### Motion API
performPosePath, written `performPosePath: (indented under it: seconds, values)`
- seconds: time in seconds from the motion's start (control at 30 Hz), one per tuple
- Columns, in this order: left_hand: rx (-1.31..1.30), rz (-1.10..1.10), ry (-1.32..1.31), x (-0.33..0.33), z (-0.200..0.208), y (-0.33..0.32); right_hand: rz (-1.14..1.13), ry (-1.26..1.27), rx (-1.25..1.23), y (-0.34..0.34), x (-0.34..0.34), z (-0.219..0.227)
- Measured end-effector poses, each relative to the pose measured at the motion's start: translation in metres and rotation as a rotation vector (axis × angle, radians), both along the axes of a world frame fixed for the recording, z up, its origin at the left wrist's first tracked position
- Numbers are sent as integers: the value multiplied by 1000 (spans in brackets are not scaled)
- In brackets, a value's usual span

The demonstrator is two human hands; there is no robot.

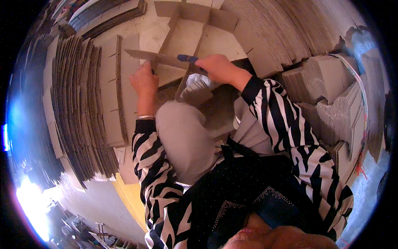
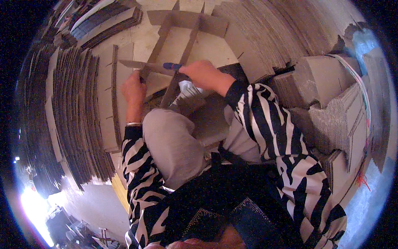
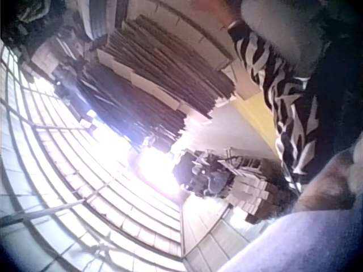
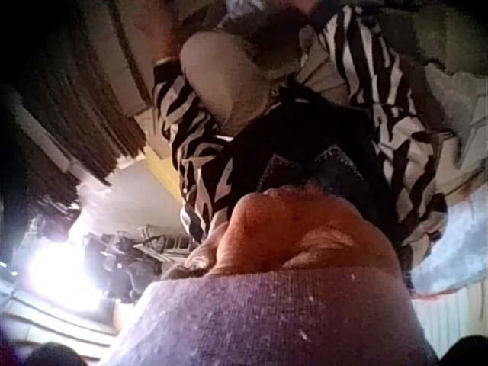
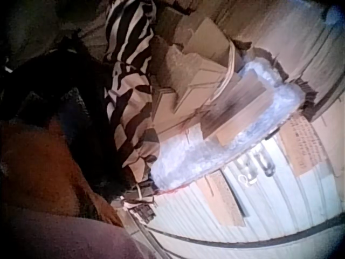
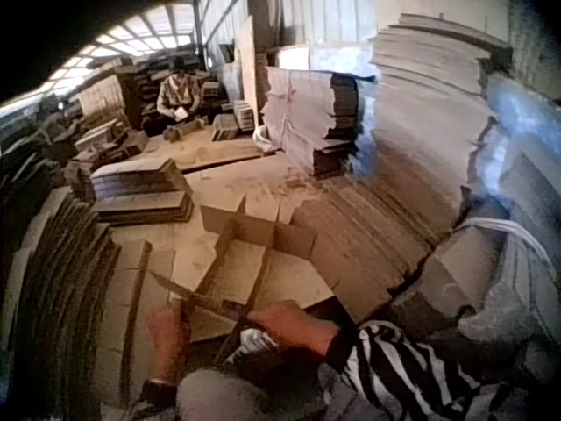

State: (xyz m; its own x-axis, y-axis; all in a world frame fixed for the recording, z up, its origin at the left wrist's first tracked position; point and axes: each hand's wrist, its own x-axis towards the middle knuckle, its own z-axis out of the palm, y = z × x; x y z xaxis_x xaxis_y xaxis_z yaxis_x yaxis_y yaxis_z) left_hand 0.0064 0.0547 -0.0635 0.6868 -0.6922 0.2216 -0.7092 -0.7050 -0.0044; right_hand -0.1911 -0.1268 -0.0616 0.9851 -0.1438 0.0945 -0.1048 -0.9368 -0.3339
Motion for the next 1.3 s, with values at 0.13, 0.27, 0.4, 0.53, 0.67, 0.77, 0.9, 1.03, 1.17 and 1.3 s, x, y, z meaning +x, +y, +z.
performPosePath:
  seconds: [0.13, 0.27, 0.4, 0.53, 0.67, 0.77, 0.9, 1.03, 1.17, 1.3]
  values:
    - [-80, 21, 163, 7, 0, 7, -16, 23, 43, 1, -1, 7]
    - [-123, -29, 136, 16, 28, 30, -82, 2, 31, -7, -6, 18]
    - [-329, -89, -1, 2, 69, 0, -516, -133, -95, -64, -64, 58]
    - [-187, -19, 34, 6, 63, -40, -779, 4, -381, -100, -111, 7]
    - [98, 41, 254, 9, 39, -62, -731, -124, -381, -115, -132, -7]
    - [129, 94, 319, 4, 39, -65, -774, -247, -335, -115, -132, 17]
    - [40, 81, 325, 39, 5, -59, -675, -321, -137, -99, -74, 92]
    - [155, 90, 263, 50, 16, -30, -595, -544, 24, -120, -12, 81]
    - [182, 6, 333, 29, 12, -63, -609, -329, 200, -173, -23, 62]
    - [180, 24, 336, 36, 10, -50, -628, -439, 128, -179, -2, 40]
